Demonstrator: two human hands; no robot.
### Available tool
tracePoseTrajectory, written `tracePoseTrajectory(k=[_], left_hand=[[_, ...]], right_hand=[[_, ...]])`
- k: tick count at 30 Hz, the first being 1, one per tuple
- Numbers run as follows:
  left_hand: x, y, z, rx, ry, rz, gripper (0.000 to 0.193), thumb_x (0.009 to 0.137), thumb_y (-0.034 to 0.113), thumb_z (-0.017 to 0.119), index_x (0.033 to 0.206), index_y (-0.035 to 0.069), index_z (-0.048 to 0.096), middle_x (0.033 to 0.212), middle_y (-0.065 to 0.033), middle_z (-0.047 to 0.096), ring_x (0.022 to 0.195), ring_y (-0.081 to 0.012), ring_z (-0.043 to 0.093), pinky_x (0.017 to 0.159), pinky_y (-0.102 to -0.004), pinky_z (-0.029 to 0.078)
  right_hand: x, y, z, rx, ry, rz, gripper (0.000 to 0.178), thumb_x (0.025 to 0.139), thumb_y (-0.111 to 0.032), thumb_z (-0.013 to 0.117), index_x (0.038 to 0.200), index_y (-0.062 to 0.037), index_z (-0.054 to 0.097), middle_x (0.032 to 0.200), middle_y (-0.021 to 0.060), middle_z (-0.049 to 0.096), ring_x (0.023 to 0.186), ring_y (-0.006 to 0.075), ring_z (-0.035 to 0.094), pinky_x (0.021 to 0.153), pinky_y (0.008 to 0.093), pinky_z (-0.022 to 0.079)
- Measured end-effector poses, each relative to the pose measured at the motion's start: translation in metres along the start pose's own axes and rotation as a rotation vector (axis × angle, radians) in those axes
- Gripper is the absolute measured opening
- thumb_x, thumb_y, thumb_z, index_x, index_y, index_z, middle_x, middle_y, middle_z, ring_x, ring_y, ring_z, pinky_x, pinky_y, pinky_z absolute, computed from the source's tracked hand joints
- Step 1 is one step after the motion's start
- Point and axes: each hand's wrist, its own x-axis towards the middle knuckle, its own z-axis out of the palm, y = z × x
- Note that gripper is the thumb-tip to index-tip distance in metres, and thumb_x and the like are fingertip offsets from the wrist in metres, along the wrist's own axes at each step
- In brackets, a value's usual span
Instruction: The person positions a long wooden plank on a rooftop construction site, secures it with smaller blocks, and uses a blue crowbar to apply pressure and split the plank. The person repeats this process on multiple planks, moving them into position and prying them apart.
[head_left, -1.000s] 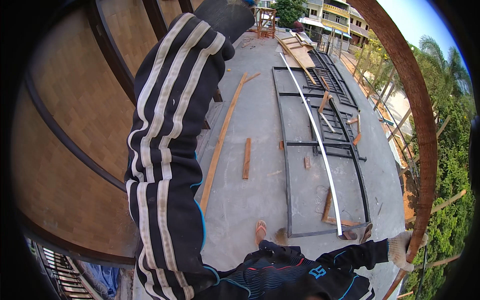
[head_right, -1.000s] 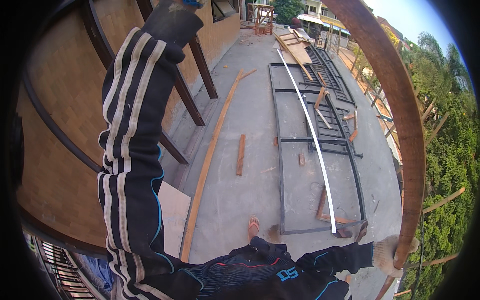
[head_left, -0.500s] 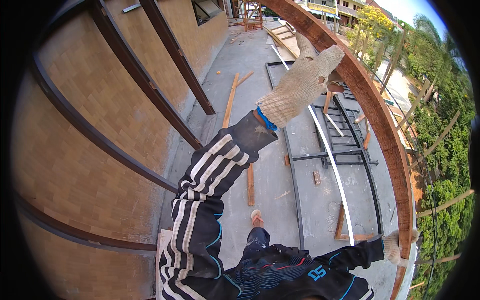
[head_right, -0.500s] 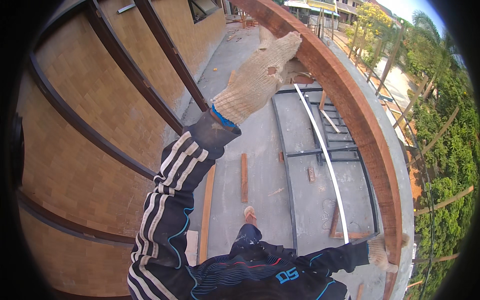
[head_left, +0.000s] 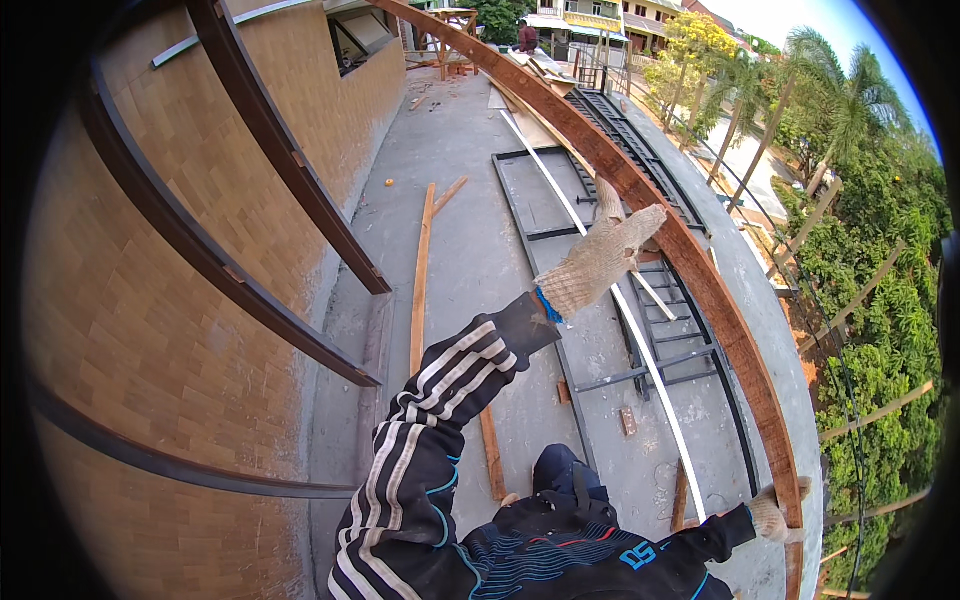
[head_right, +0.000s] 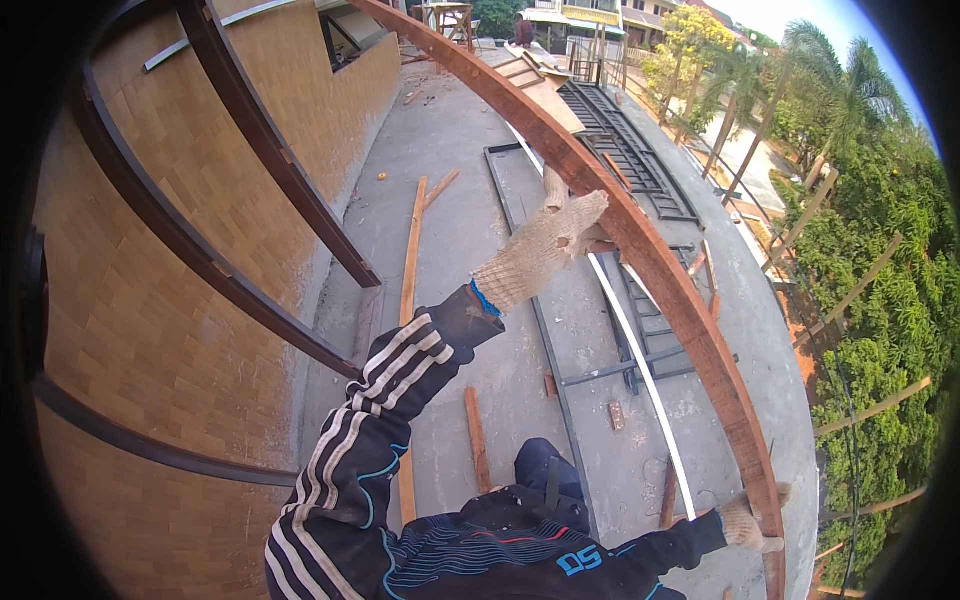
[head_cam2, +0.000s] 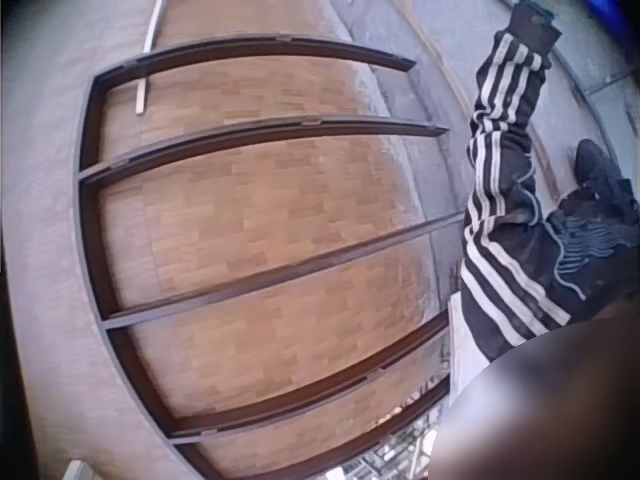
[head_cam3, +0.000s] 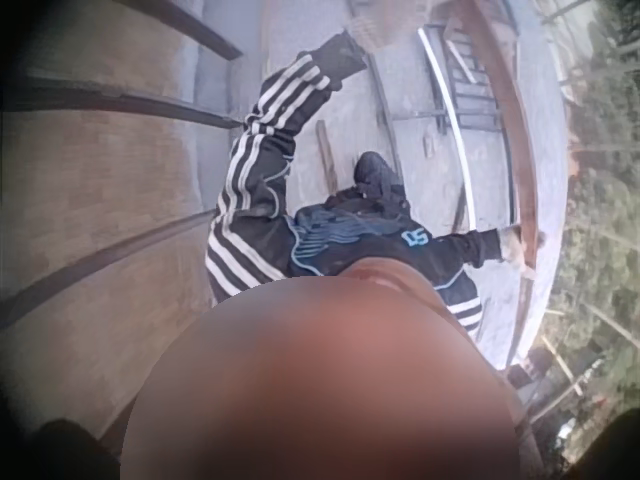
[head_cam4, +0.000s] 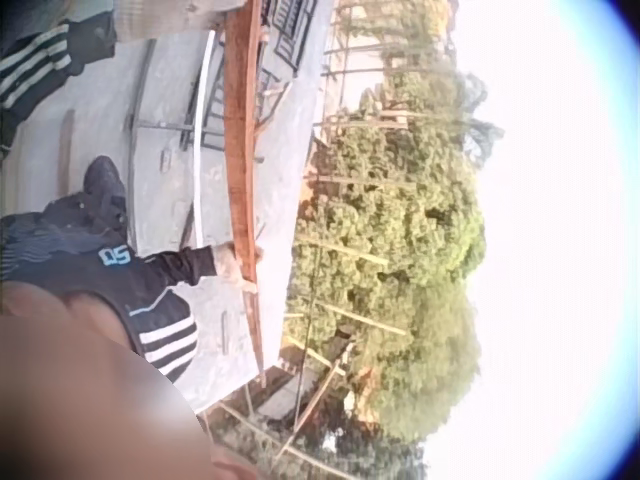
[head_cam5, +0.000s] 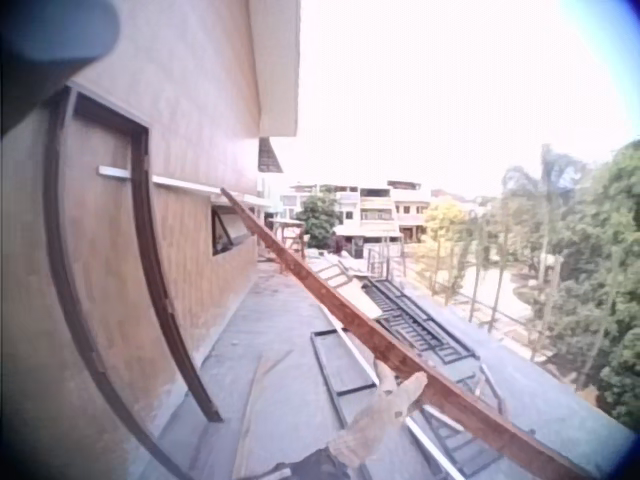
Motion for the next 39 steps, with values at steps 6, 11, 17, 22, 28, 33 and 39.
tracePoseTrajectory(k=[6, 11, 17, 22, 28, 33, 39], left_hand=[[0.077, -0.138, -0.091, -0.806, 0.265, -0.048, 0.104, 0.102, 0.018, 0.062, 0.159, 0.035, -0.023, 0.122, -0.0034, 0.054, 0.109, -0.0157, 0.061, 0.094, -0.0360, 0.053], [0.135, -0.244, -0.197, -0.498, 0.580, -0.480, 0.103, 0.096, 0.027, 0.067, 0.164, 0.019, -0.011, 0.144, -0.0127, 0.050, 0.128, -0.0234, 0.056, 0.087, -0.0323, 0.047], [0.188, -0.370, -0.330, -0.462, 0.808, -0.562, 0.103, 0.091, 0.032, 0.071, 0.164, 0.013, 0.002, 0.135, -0.0112, 0.056, 0.108, -0.0197, 0.058, 0.090, -0.0355, 0.045], [0.183, -0.456, -0.400, -0.870, 0.899, -0.566, 0.086, 0.093, 0.031, 0.072, 0.159, 0.020, 0.019, 0.129, -0.0082, 0.059, 0.115, -0.0218, 0.061, 0.091, -0.0412, 0.047], [0.195, -0.568, -0.452, -0.751, 0.535, -1.113, 0.074, 0.086, 0.041, 0.080, 0.137, 0.006, 0.040, 0.125, -0.0131, 0.054, 0.120, -0.0286, 0.056, 0.097, -0.0568, 0.048], [0.253, -0.609, -0.535, -0.491, 0.517, -1.326, 0.101, 0.079, 0.044, 0.084, 0.143, -0.004, 0.023, 0.139, -0.0239, 0.043, 0.136, -0.0343, 0.044, 0.109, -0.0565, 0.040], [0.334, -0.639, -0.680, -0.473, 0.367, -1.302, 0.079, 0.086, 0.046, 0.077, 0.141, 0.000, 0.043, 0.132, -0.0178, 0.046, 0.131, -0.0353, 0.045, 0.107, -0.0554, 0.037]], right_hand=[[-0.064, 0.143, -0.041, -0.267, 0.134, 0.058, 0.088, 0.084, -0.056, 0.066, 0.132, 0.0155, 0.047, 0.120, 0.0323, 0.063, 0.114, 0.0414, 0.064, 0.105, 0.0477, 0.049], [-0.126, 0.288, -0.104, -0.556, 0.283, 0.158, 0.082, 0.084, -0.056, 0.070, 0.137, 0.0006, 0.044, 0.124, 0.0246, 0.058, 0.115, 0.0386, 0.059, 0.105, 0.0517, 0.044], [-0.204, 0.410, -0.148, -0.641, 0.370, 0.613, 0.102, 0.082, -0.063, 0.067, 0.153, -0.0003, 0.029, 0.145, 0.0272, 0.045, 0.135, 0.0432, 0.044, 0.114, 0.0577, 0.035], [-0.253, 0.486, -0.171, -0.744, 0.534, 0.484, 0.084, 0.086, -0.058, 0.069, 0.142, -0.0015, 0.042, 0.140, 0.0213, 0.051, 0.131, 0.0355, 0.050, 0.111, 0.0493, 0.041], [-0.340, 0.667, -0.186, -0.819, 0.530, 0.555, 0.083, 0.086, -0.059, 0.068, 0.142, -0.0023, 0.043, 0.141, 0.0205, 0.051, 0.131, 0.0358, 0.050, 0.111, 0.0497, 0.041], [-0.404, 0.818, -0.171, -0.837, 0.496, 0.635, 0.082, 0.086, -0.059, 0.067, 0.142, -0.0029, 0.044, 0.141, 0.0198, 0.052, 0.131, 0.0360, 0.051, 0.111, 0.0501, 0.042], [-0.470, 0.949, -0.164, -0.928, 0.527, 0.656, 0.082, 0.087, -0.060, 0.066, 0.142, -0.0037, 0.045, 0.142, 0.0189, 0.052, 0.130, 0.0362, 0.051, 0.110, 0.0506, 0.042]])
